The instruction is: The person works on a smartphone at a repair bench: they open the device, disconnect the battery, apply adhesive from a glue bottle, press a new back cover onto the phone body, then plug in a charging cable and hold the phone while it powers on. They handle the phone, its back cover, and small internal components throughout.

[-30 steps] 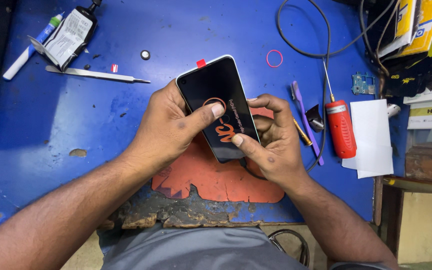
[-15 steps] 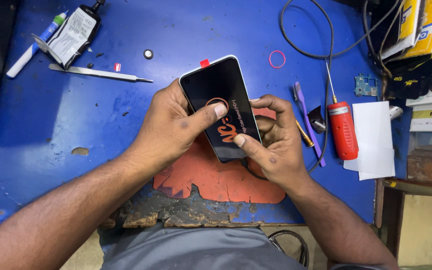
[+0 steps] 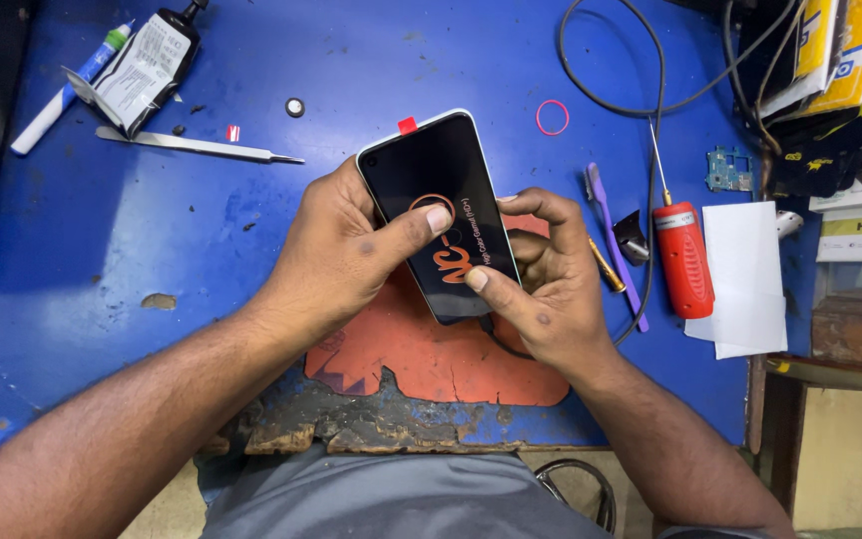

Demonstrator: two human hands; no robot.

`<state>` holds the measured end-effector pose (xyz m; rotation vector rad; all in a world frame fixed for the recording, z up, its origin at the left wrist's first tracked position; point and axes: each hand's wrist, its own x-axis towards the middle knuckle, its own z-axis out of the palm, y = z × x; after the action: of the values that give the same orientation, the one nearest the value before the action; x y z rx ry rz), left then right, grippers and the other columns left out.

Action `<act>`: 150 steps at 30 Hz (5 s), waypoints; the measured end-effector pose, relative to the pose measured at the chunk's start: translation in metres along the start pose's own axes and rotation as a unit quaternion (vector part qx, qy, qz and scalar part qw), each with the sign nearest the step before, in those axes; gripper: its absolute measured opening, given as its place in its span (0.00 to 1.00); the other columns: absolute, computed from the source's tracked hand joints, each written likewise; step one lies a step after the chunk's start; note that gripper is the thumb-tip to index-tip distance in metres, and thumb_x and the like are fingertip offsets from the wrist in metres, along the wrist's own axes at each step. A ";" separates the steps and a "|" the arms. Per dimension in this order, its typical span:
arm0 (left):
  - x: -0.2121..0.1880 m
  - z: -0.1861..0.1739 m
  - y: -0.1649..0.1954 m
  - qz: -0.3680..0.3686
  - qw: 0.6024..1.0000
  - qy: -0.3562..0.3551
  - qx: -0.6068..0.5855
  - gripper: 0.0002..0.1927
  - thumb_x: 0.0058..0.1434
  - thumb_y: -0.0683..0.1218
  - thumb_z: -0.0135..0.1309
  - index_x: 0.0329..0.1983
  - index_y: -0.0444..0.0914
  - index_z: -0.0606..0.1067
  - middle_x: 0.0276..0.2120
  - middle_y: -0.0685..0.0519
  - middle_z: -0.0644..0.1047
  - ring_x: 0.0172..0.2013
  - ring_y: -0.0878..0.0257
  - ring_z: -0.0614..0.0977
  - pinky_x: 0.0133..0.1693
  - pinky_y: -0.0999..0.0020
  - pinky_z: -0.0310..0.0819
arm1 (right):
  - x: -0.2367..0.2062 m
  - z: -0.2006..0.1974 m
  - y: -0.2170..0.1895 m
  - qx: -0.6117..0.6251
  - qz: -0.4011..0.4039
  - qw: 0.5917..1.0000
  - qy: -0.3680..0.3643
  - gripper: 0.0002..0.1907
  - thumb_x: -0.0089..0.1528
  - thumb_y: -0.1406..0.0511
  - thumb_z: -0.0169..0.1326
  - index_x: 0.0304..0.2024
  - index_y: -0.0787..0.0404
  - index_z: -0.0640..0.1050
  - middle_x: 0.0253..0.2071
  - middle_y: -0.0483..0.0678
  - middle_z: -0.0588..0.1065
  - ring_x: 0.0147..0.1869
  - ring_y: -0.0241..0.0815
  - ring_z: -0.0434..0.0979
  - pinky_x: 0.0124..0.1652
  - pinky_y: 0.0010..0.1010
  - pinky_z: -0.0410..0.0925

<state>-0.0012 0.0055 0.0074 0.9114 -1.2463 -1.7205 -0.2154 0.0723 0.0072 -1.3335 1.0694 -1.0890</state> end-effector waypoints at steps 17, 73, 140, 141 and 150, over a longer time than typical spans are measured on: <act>0.000 0.000 -0.001 0.002 1.000 0.002 -0.007 0.15 0.65 0.42 0.58 0.52 0.32 0.72 0.42 0.52 0.82 0.43 0.70 0.82 0.47 0.71 0.81 | -0.001 0.000 0.001 0.022 0.007 1.000 0.001 0.30 0.66 0.77 0.56 0.66 0.59 0.58 0.55 0.56 0.77 0.59 0.41 0.81 0.57 0.34 0.77; 0.002 0.000 -0.002 -0.007 1.000 0.004 -0.008 0.16 0.65 0.41 0.57 0.54 0.32 0.71 0.43 0.52 0.82 0.44 0.69 0.82 0.48 0.70 0.81 | 0.003 0.001 0.000 0.014 0.001 1.000 -0.004 0.29 0.67 0.77 0.55 0.65 0.61 0.57 0.53 0.59 0.76 0.59 0.45 0.82 0.56 0.39 0.80; 0.002 0.000 -0.002 0.005 1.000 0.005 -0.009 0.15 0.64 0.40 0.58 0.53 0.31 0.72 0.42 0.52 0.82 0.43 0.69 0.82 0.47 0.70 0.81 | 0.001 0.002 0.003 0.022 0.006 1.000 0.000 0.31 0.66 0.78 0.55 0.66 0.59 0.58 0.54 0.57 0.77 0.59 0.43 0.81 0.59 0.36 0.76; 0.002 0.000 -0.002 0.004 1.000 0.005 -0.006 0.15 0.64 0.40 0.58 0.52 0.31 0.72 0.41 0.52 0.82 0.43 0.69 0.83 0.47 0.70 0.81 | 0.002 0.002 0.003 0.017 0.003 1.000 -0.001 0.31 0.66 0.78 0.55 0.66 0.59 0.58 0.55 0.57 0.77 0.60 0.43 0.81 0.59 0.36 0.76; 0.002 0.000 -0.003 0.000 1.000 0.005 -0.010 0.15 0.64 0.40 0.58 0.52 0.32 0.72 0.41 0.52 0.82 0.43 0.69 0.82 0.47 0.71 0.81 | 0.002 0.003 0.001 0.015 0.008 1.000 0.000 0.30 0.66 0.78 0.55 0.65 0.60 0.58 0.54 0.57 0.78 0.59 0.43 0.81 0.59 0.37 0.77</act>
<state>-0.0022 0.0042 0.0047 0.9079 -1.2209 -1.7226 -0.2125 0.0711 0.0058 -1.2996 1.0573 -1.0897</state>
